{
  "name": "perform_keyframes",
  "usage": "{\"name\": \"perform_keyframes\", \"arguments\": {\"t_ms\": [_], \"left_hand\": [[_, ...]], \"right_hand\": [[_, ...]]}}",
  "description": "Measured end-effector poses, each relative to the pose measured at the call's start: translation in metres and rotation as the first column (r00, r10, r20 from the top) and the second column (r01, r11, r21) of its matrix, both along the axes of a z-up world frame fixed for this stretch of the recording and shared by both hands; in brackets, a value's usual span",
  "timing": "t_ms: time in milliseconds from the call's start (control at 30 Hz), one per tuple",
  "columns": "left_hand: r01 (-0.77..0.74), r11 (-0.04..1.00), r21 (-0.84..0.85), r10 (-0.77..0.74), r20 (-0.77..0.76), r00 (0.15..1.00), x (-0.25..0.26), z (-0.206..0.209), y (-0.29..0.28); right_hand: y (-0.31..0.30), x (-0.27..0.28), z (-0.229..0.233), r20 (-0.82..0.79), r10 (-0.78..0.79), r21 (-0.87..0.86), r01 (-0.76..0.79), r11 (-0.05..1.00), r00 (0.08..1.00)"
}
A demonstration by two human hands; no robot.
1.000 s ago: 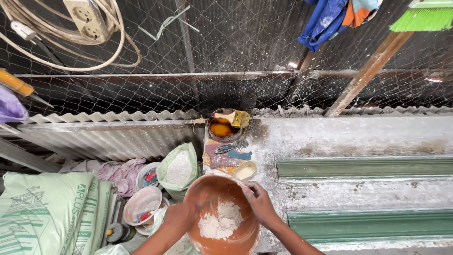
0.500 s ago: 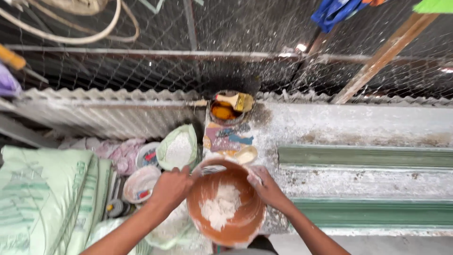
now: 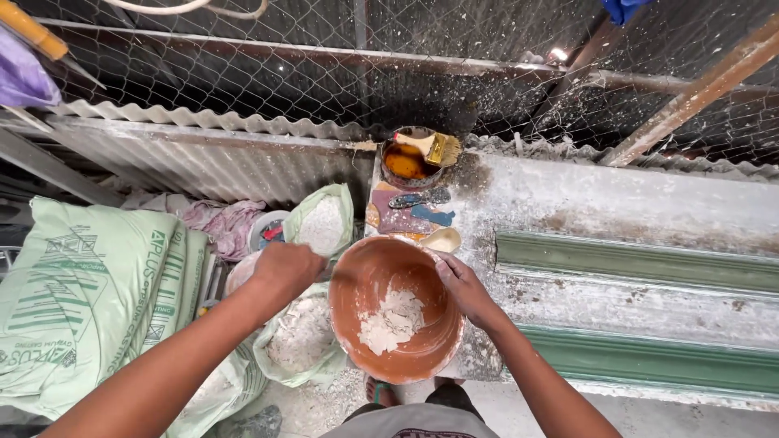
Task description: The person mixes a white powder inside a brown bowl using their hands. They then use a small brush to scrape the remaining powder from the sides of the bowl into the center.
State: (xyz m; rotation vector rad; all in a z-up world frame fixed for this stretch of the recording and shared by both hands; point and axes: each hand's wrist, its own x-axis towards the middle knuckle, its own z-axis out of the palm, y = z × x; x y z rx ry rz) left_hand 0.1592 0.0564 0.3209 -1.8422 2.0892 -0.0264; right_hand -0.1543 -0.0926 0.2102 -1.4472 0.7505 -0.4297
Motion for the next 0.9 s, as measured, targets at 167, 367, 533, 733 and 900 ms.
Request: {"name": "perform_keyframes", "arguments": {"t_ms": [167,367,533,733,900], "left_hand": [[0.125,0.989,-0.074,-0.119,0.083,0.989,-0.016,0.022,-0.003],[0.208,0.968,-0.142,-0.178,0.195,0.964,-0.029,0.030,-0.006],[0.291,0.915,-0.279,-0.247,0.180,0.952,-0.029,0.034,0.000],[0.094,0.995,0.017,-0.096,0.214,0.972,-0.050,0.035,0.010],[-0.145,0.988,-0.054,0.140,-0.091,0.986,-0.059,-0.007,0.029]], "right_hand": [[-0.006,0.006,0.010,-0.104,0.050,-0.038,-0.054,0.998,0.993],[-0.012,0.012,0.013,-0.135,0.130,-0.157,-0.151,0.976,0.982],[-0.025,0.006,-0.004,-0.169,0.159,-0.018,-0.164,0.986,0.973],[-0.028,0.005,-0.002,-0.092,0.184,-0.028,-0.187,0.982,0.979],[-0.015,-0.005,0.013,-0.028,0.030,-0.094,-0.033,0.995,0.999]]}}
